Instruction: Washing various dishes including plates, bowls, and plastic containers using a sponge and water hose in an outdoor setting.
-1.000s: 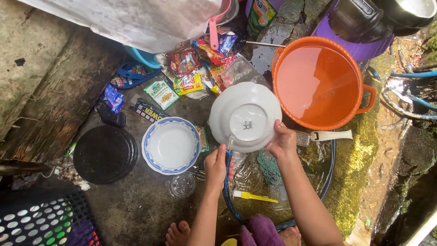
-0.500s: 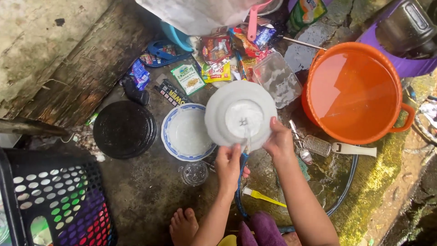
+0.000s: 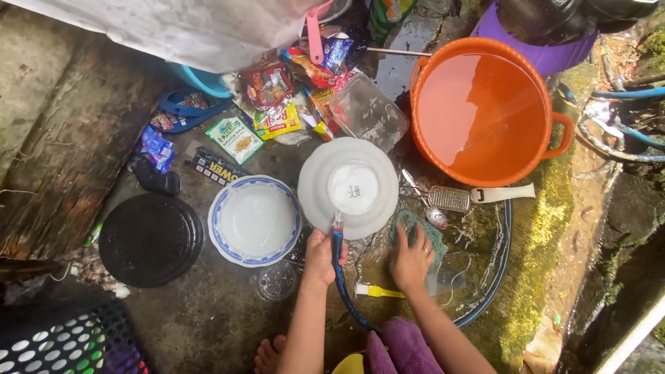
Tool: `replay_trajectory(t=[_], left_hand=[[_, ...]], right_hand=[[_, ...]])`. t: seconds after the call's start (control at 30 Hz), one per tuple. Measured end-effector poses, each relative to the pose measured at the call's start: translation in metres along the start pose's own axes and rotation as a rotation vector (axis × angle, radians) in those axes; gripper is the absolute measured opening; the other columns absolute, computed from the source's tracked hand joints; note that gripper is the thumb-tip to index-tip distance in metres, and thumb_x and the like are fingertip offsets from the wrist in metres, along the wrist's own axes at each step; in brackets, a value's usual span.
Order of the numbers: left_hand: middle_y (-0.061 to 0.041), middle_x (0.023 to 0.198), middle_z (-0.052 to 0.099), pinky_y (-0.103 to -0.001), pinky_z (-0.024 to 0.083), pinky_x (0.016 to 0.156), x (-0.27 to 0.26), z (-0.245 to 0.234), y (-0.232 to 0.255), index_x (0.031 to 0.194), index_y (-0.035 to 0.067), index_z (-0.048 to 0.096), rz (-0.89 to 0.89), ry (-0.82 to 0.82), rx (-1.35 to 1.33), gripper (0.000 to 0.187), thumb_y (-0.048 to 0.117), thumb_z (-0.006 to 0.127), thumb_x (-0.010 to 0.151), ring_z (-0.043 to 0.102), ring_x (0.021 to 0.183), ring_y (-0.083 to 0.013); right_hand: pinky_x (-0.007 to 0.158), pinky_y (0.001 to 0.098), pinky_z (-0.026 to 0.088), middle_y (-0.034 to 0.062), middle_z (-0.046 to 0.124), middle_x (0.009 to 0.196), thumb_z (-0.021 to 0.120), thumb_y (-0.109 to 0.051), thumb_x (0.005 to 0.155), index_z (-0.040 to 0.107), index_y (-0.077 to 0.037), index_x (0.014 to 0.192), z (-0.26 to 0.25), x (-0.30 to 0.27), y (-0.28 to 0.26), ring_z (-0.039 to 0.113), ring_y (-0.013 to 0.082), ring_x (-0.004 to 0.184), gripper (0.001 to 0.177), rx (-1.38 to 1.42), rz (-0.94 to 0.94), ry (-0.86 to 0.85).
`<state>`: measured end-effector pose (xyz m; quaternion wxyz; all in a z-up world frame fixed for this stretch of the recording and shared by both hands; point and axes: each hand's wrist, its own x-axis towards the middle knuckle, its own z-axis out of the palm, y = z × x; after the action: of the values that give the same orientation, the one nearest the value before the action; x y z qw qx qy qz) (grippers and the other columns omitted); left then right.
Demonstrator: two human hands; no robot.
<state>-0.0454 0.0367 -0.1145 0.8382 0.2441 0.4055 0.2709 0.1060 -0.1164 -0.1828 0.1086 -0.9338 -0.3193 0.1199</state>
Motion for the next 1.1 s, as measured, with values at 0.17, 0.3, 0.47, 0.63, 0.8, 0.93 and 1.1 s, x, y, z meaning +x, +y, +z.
replay_trajectory(t=[0.17, 0.3, 0.47, 0.63, 0.8, 0.93, 1.1], left_hand=[[-0.009, 0.049, 0.056, -0.023, 0.042, 0.031, -0.008, 0.010, 0.012, 0.095, 0.010, 0.053, 0.006, 0.063, 0.011, 0.013, 0.017, 0.061, 0.102, 0.055, 0.037, -0.0156], [-0.007, 0.051, 0.057, -0.023, 0.043, 0.032, -0.007, 0.006, 0.008, 0.095, 0.011, 0.055, 0.007, 0.056, 0.028, 0.009, 0.015, 0.060, 0.102, 0.057, 0.037, -0.0150], [-0.009, 0.045, 0.050, -0.028, 0.041, 0.029, -0.007, 0.015, 0.005, 0.090, 0.011, 0.056, 0.064, 0.019, 0.055, 0.010, 0.006, 0.061, 0.098, 0.052, 0.031, -0.0181], [-0.012, 0.039, 0.047, -0.027, 0.036, 0.028, -0.005, 0.008, 0.001, 0.089, 0.009, 0.054, 0.081, 0.004, 0.073, 0.011, 0.009, 0.060, 0.098, 0.047, 0.028, -0.0198], [-0.012, 0.038, 0.048, -0.026, 0.036, 0.028, 0.004, -0.023, -0.015, 0.089, 0.010, 0.056, 0.092, 0.021, 0.056, 0.011, 0.011, 0.063, 0.098, 0.047, 0.027, -0.0197], [-0.009, 0.038, 0.046, -0.025, 0.033, 0.029, 0.018, -0.050, -0.032, 0.088, 0.009, 0.056, 0.096, -0.027, 0.031, 0.015, 0.016, 0.060, 0.101, 0.045, 0.027, -0.0178], [-0.004, 0.043, 0.052, -0.023, 0.035, 0.031, 0.019, -0.057, -0.028, 0.101, 0.011, 0.060, 0.075, -0.055, 0.013, 0.010, 0.018, 0.053, 0.104, 0.049, 0.031, -0.0152]], right_hand=[[0.096, 0.0511, 0.049, 0.0126, 0.072, 0.109, 0.047, 0.007, 0.093, 0.064, -0.018, 0.116, 0.034, 0.016, 0.057, 0.066, 0.0384, 0.110, 0.038, 0.488, 0.167, 0.347], [0.098, 0.0388, 0.047, 0.0129, 0.071, 0.099, 0.048, 0.012, 0.097, 0.068, -0.011, 0.108, -0.090, 0.037, -0.030, 0.067, 0.0264, 0.101, 0.032, 0.912, 0.140, 0.418], [0.106, 0.0761, 0.012, 0.0099, 0.039, 0.163, 0.063, -0.027, 0.098, 0.047, -0.026, 0.155, -0.153, 0.016, -0.142, 0.019, 0.0468, 0.151, 0.059, 0.281, -0.592, -0.072], [0.116, 0.0586, 0.022, 0.0123, 0.060, 0.144, 0.054, -0.014, 0.101, 0.060, -0.020, 0.145, -0.105, 0.065, -0.129, 0.036, 0.0394, 0.146, 0.045, 0.429, -0.561, 0.204], [0.108, 0.0526, 0.044, 0.0185, 0.070, 0.129, 0.057, -0.008, 0.096, 0.071, -0.010, 0.129, -0.089, 0.051, -0.114, 0.058, 0.0415, 0.130, 0.037, 0.412, -0.715, 0.233], [0.085, 0.0391, 0.045, -0.0036, 0.073, 0.129, 0.057, -0.014, 0.092, 0.072, -0.028, 0.127, -0.092, 0.075, -0.087, 0.063, 0.0240, 0.117, 0.040, 0.195, -0.775, 0.253], [0.099, 0.0460, 0.038, -0.0033, 0.076, 0.122, 0.057, -0.013, 0.091, 0.075, -0.026, 0.122, -0.095, 0.050, -0.098, 0.063, 0.0230, 0.110, 0.038, 0.206, -0.884, 0.242]])
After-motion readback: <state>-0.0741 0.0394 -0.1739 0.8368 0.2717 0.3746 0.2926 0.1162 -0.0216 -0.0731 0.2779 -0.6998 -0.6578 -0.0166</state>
